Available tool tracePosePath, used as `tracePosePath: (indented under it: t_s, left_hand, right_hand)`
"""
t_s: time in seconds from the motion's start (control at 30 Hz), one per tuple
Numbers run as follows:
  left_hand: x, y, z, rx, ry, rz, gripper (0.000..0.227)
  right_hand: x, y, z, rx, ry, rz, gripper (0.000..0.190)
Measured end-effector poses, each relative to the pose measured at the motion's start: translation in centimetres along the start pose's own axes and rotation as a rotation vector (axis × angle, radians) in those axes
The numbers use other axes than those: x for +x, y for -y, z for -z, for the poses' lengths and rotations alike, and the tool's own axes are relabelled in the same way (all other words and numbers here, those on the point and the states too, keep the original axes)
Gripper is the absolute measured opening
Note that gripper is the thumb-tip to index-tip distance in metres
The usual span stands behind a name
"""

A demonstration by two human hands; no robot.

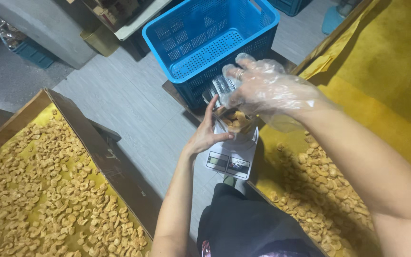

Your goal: The person scoops snack pieces from a yellow-lined tray into small clear plastic bags, weighs each bag on a digital scale, and places the filled bags into a blue basket. The process is repeated multiple times.

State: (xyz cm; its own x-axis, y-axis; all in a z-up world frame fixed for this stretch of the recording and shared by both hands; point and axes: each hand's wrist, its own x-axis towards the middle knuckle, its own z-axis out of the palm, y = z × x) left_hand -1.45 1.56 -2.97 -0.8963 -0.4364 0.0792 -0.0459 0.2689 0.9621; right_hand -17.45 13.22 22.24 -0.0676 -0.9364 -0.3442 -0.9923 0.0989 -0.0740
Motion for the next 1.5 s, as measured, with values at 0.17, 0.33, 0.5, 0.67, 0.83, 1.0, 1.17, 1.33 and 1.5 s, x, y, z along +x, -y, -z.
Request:
tracePosePath:
  t_s: [0.17, 0.33, 0.5, 0.67, 0.83, 1.0, 1.17, 1.33, 1.5]
  left_hand:
    - [0.2, -0.4, -0.3, 0.046, -0.037, 0.043, 0.133]
    - [0.2, -0.9, -0.3, 0.01, -0.032, 0.037, 0.132]
    - [0.2, -0.8, -0.3, 0.015, -0.029, 0.028, 0.132]
    - [-0.1, -0.3, -0.1, 0.016, -0.004, 0.027, 0.135]
    - [-0.8, -1.5, 1.6, 0.026, -0.025, -0.028, 0.14]
    - [-1.8, -5.8, 5.2, 0.17, -0.04, -0.054, 0.13]
    - [-1.1, -11.1, 5.6, 0.5, 0.128, -0.117, 0.096]
    - [2.3, -12.2, 3.9, 0.868, 0.301, -0.04, 0.079]
    - [4.3, -9.6, 2.9, 0.797, 0.373, -0.225, 0.048]
  right_hand:
    - [1.2, 2.0, 0.8, -0.192, 0.212, 0.039, 0.037]
    - [2.5, 2.9, -0.8, -0.336, 0.307, 0.059, 0.039]
    - [3.7, 2.7, -1.8, -0.243, 0.362, 0.033, 0.042]
    - [3.0, -2.6, -4.0, 0.154, 0.119, -0.04, 0.046]
    - [-7.3, -15.2, -11.5, 0.617, -0.27, 0.166, 0.055]
    - [-15.5, -19.0, -24.5, 0.814, 0.209, -0.685, 0.064]
    - [-16.3, -16.3, -27.8, 0.847, 0.224, -0.794, 0.07]
    - [-13.6, -14.8, -23.2, 0.724, 0.093, -0.829, 0.074]
    - [-10.1, -12.5, -19.0, 0.699, -0.006, -0.577, 0.07]
